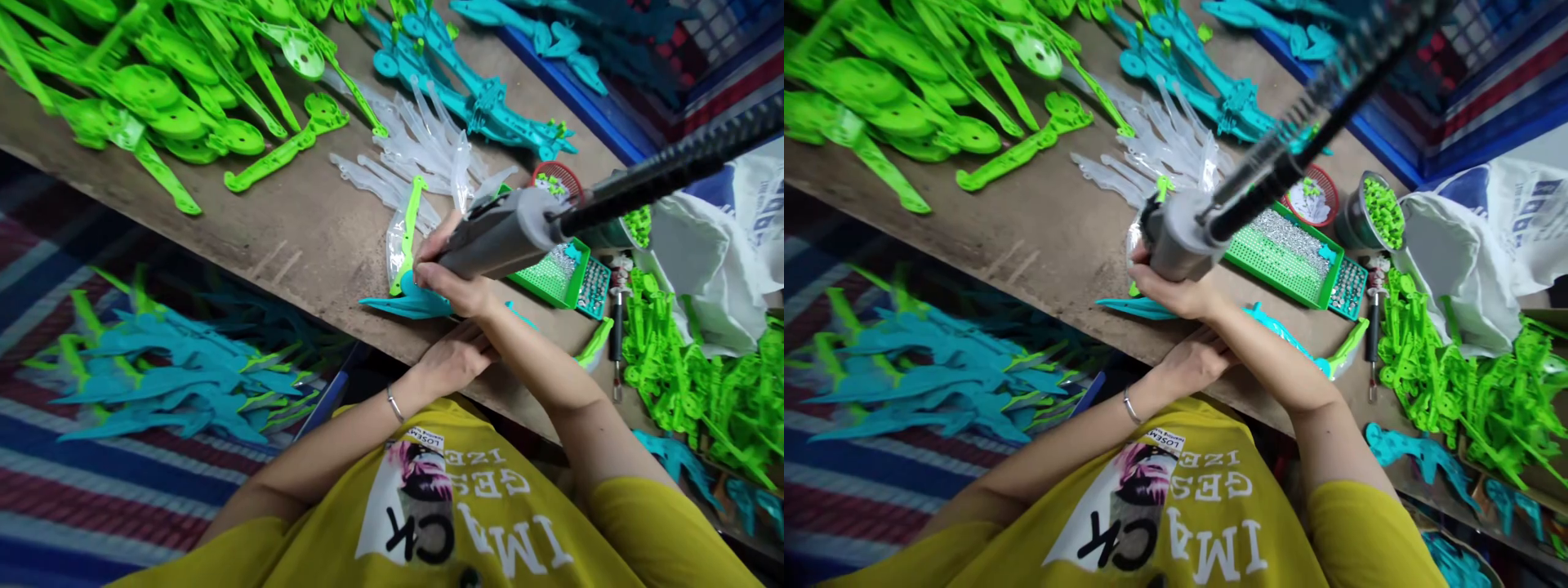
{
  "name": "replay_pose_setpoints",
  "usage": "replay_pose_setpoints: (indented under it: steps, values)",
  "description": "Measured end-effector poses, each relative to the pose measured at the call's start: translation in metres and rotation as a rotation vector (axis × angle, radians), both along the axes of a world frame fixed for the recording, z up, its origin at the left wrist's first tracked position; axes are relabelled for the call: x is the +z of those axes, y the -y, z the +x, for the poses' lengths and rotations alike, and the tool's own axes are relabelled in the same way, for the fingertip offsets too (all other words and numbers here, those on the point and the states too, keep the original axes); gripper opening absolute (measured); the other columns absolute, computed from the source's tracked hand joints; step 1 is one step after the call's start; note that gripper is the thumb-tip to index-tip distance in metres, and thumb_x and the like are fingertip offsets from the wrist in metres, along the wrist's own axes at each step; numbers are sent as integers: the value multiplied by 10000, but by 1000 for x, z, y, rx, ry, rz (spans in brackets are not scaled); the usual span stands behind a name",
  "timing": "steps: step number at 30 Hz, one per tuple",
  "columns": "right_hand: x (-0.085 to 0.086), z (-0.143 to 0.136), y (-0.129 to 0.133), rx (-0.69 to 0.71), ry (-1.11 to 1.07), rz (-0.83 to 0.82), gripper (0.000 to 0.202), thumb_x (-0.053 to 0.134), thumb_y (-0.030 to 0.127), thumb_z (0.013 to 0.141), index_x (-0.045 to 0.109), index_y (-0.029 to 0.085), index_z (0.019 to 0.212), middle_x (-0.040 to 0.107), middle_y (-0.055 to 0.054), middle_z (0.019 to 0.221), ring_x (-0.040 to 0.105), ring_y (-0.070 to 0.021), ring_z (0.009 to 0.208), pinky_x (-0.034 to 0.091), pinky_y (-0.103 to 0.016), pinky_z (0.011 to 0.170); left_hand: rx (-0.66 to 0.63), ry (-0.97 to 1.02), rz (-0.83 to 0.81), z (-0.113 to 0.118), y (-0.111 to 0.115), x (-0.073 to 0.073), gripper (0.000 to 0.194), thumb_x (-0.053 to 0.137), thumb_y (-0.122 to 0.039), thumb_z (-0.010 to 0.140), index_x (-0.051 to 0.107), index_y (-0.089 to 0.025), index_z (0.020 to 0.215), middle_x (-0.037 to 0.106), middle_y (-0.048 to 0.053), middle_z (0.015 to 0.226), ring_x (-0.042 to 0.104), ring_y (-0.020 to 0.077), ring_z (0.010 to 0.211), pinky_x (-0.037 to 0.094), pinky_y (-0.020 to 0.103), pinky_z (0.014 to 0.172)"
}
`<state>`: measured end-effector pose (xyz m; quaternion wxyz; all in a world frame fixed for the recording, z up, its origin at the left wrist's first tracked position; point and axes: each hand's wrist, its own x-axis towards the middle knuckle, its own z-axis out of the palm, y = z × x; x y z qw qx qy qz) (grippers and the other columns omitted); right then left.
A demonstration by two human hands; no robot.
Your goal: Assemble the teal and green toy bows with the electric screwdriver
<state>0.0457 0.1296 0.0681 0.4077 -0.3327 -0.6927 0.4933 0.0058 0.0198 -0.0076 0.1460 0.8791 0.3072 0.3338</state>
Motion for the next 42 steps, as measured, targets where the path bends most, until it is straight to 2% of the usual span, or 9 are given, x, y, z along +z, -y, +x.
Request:
replay_pose_setpoints:
  steps: [5, 10, 17, 22, 25, 29, 35, 39, 42]
  values:
    - [7, -10, -11, 181, 72, 20, 294, 742, 469, 722, 581, 227, 678, 592, 20, 659, 610, -156, 688, 582, -337, 748, 10, -2, 24, -1, 0, 1, 234, 604, -198, 981, 698, -168, 1194, 719, 106, 1207, 666, 264, 1192, 580, 402, 1035]
    - [5, -10, -8, -41, -76, -31, 461, 688, 688, 769, 585, 238, 772, 510, 49, 572, 532, -130, 533, 524, -293, 555, 10, -1, 40, -1, -3, 2, 204, 606, -204, 984, 710, -174, 1157, 734, 112, 1158, 689, 260, 1140, 585, 438, 1029]
    - [27, 97, 14, -540, -147, 170, 346, 776, 572, 776, 616, 266, 788, 562, 34, 678, 587, -145, 604, 543, -312, 610, -20, 82, 84, -2, -6, 0, 344, 598, -196, 984, 623, -158, 1325, 672, 141, 1379, 552, 299, 1403, 509, 509, 1152]
    - [18, 171, 37, -679, -93, 148, 331, 817, 524, 723, 643, 261, 820, 624, 20, 738, 606, -152, 640, 523, -321, 611, 91, 33, 64, -33, -10, 8, 550, 604, -186, 951, 499, -191, 1490, 579, 165, 1508, 428, 327, 1505, 377, 572, 1232]
    - [8, 191, 41, -727, -4, 144, 405, 812, 569, 726, 657, 282, 965, 658, 5, 855, 652, -179, 773, 564, -350, 706, 259, -78, 64, -61, -18, 16, 584, 637, -260, 932, 497, -192, 1495, 550, 176, 1536, 408, 372, 1508, 307, 627, 1241]
    - [2, 209, 48, -740, 209, 156, 554, 737, 642, 800, 580, 323, 1225, 669, -17, 1021, 669, -212, 945, 588, -415, 849, 278, -243, 27, -83, -32, 17, 531, 616, -293, 940, 547, -180, 1455, 586, 184, 1496, 457, 400, 1466, 300, 653, 1217]
    - [-1, 223, 132, -782, 631, 338, 528, 744, 457, 844, 498, 248, 1263, 639, -101, 1114, 644, -262, 1000, 566, -474, 875, 191, -328, 6, -91, -47, 15, 506, 563, -299, 980, 532, -193, 1474, 603, 169, 1485, 523, 356, 1418, 364, 575, 1188]
    - [-12, 226, 195, -685, 1104, 493, 340, 708, 347, 854, 570, 194, 1125, 658, -155, 1108, 618, -325, 1026, 499, -501, 878, 113, -431, 44, -91, -60, 43, 474, 475, -335, 1038, 517, -132, 1464, 638, 187, 1435, 602, 326, 1326, 420, 524, 1145]
    - [-18, 235, 209, -705, 1215, 554, 203, 686, 297, 893, 624, 210, 1065, 698, -142, 1127, 629, -304, 1022, 477, -458, 870, 61, -488, 28, -90, -72, 71, 479, 461, -341, 1048, 509, -87, 1451, 666, 194, 1385, 629, 315, 1281, 399, 554, 1159]
